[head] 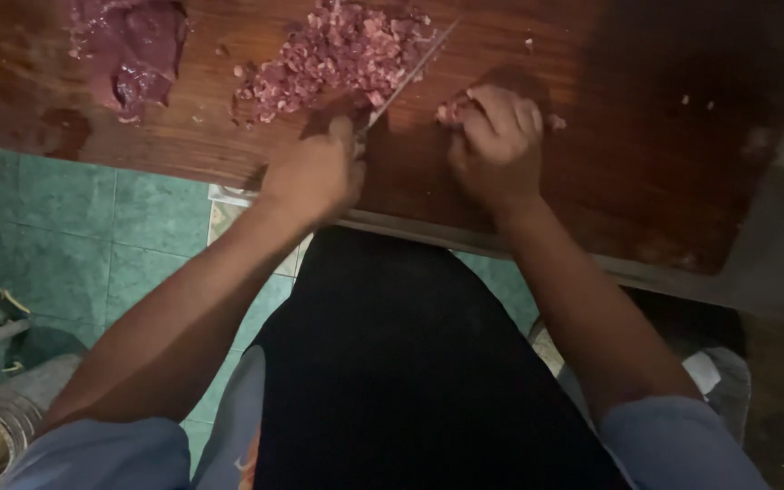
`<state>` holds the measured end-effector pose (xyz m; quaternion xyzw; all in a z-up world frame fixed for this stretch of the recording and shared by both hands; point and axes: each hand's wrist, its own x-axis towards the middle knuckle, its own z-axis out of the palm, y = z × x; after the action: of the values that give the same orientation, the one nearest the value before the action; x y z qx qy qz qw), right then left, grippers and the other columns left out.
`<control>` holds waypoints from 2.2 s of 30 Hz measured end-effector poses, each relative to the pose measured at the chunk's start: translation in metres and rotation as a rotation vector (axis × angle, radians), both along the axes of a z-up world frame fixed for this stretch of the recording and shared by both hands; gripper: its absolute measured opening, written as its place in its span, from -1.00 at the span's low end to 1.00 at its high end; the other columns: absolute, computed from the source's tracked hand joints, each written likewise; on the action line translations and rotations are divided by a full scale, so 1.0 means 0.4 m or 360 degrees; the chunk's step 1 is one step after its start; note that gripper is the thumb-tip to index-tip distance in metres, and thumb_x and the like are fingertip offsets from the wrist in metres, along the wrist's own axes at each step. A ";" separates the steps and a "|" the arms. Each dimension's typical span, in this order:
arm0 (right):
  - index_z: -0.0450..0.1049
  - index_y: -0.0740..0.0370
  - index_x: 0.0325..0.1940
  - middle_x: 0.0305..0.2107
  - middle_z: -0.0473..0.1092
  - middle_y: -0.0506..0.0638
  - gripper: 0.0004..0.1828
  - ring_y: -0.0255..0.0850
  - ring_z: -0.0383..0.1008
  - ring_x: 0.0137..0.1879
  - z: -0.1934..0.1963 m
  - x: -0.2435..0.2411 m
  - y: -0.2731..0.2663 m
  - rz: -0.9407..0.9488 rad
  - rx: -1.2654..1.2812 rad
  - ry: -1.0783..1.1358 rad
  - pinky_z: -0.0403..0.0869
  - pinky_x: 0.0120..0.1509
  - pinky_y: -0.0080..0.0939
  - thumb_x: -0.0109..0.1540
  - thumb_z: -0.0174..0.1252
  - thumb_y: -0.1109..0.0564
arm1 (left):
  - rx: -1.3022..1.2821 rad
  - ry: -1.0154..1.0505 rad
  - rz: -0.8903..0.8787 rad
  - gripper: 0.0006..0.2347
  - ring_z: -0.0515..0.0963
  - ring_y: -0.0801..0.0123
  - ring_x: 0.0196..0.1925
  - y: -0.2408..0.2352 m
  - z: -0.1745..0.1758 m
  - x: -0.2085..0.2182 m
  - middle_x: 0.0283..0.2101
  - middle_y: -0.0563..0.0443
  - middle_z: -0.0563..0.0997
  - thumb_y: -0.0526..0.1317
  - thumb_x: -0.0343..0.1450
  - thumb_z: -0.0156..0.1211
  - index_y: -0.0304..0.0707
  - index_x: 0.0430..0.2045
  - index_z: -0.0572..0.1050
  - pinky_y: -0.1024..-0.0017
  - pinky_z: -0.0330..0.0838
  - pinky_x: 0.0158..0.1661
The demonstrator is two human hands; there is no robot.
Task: Chopping raw organ meat into small pieces on a wooden cutting board with a knife.
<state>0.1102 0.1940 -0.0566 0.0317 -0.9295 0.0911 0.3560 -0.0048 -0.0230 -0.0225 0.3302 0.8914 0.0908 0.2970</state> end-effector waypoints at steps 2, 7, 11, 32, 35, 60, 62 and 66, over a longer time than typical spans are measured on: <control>0.57 0.29 -0.18 -0.10 0.47 0.10 -0.88 0.10 0.47 -0.02 -0.017 0.017 0.008 0.0052 -0.0099 -0.0092 0.32 0.08 0.18 0.26 0.22 0.18 | -0.0029 -0.0064 0.0048 -0.72 0.62 -0.43 -0.17 0.000 0.035 0.022 -0.19 -0.45 0.64 -0.14 0.46 -0.04 -0.34 -0.04 0.29 -0.30 0.41 -0.24; 0.59 0.32 -0.24 -0.16 0.51 0.10 -0.75 0.09 0.48 -0.05 -0.021 0.012 0.021 0.0178 -0.0143 -0.0100 0.38 0.06 0.12 0.37 0.26 0.06 | 0.0021 -0.0068 0.0011 -0.77 0.61 -0.53 -0.28 0.005 0.029 0.075 -0.27 -0.47 0.64 -0.12 0.48 -0.10 -0.30 -0.14 0.27 -0.36 0.40 -0.26; 0.57 0.20 -0.26 -0.21 0.51 -0.01 -0.87 0.01 0.51 -0.15 -0.085 0.002 0.035 0.0085 -0.0033 -0.0026 0.44 -0.11 0.00 0.22 0.40 0.16 | 0.0073 0.0326 -0.0239 -0.76 0.65 -0.26 -0.46 -0.004 -0.078 0.105 -0.44 -0.19 0.62 -0.07 0.43 -0.03 -0.25 -0.20 0.31 -0.18 0.48 -0.43; 0.57 0.28 -0.25 -0.14 0.49 0.09 -0.80 0.05 0.54 -0.03 -0.131 0.016 0.050 0.0104 -0.0143 0.0061 0.51 0.09 0.06 0.28 0.29 0.08 | 0.0056 0.0167 -0.0075 -0.66 0.70 -0.28 -0.21 0.121 -0.042 0.023 -0.34 -0.32 0.66 -0.13 0.45 -0.13 -0.42 -0.01 0.33 -0.20 0.57 -0.21; 0.55 0.29 -0.31 -0.15 0.48 0.05 -0.85 0.01 0.53 -0.06 -0.120 0.002 0.047 0.0146 -0.0181 0.0109 0.50 0.02 0.03 0.29 0.28 0.15 | -0.0059 -0.0139 -0.0030 -0.68 0.66 -0.41 -0.11 0.096 0.100 0.038 -0.25 -0.41 0.65 -0.07 0.48 -0.20 -0.32 -0.03 0.25 -0.27 0.50 -0.06; 0.50 0.21 -0.33 -0.27 0.46 0.00 -0.76 -0.01 0.51 -0.18 -0.075 0.003 0.052 0.0209 -0.0284 -0.0043 0.47 -0.09 -0.02 0.33 0.22 0.03 | 0.0213 0.1792 -0.0045 -0.79 0.57 0.26 -0.69 0.048 -0.233 0.108 -0.70 0.15 0.41 0.01 0.40 -0.10 -0.01 -0.34 0.43 0.35 0.43 -0.66; 0.55 0.22 -0.27 -0.19 0.48 0.02 -0.78 0.02 0.51 -0.10 -0.096 0.017 0.051 0.0260 -0.0301 -0.0036 0.47 -0.02 0.02 0.32 0.24 0.02 | 0.0111 0.0921 0.0021 -0.77 0.63 -0.03 -0.44 0.043 -0.117 0.053 -0.52 -0.08 0.53 -0.03 0.42 -0.08 -0.14 -0.23 0.35 0.06 0.49 -0.39; 0.58 0.25 -0.28 -0.10 0.48 0.01 -0.91 0.00 0.52 -0.07 -0.096 0.023 0.059 0.0274 -0.0241 0.0040 0.48 -0.05 0.00 0.25 0.32 0.19 | -0.0073 -0.0085 -0.0010 -0.74 0.67 -0.41 -0.12 0.046 0.073 0.059 -0.25 -0.41 0.66 -0.12 0.44 -0.10 -0.33 -0.12 0.25 -0.26 0.51 -0.04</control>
<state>0.1194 0.2176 -0.0951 0.0856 -0.9093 0.1909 0.3598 0.0187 -0.0044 0.0069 0.3234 0.8839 0.0782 0.3286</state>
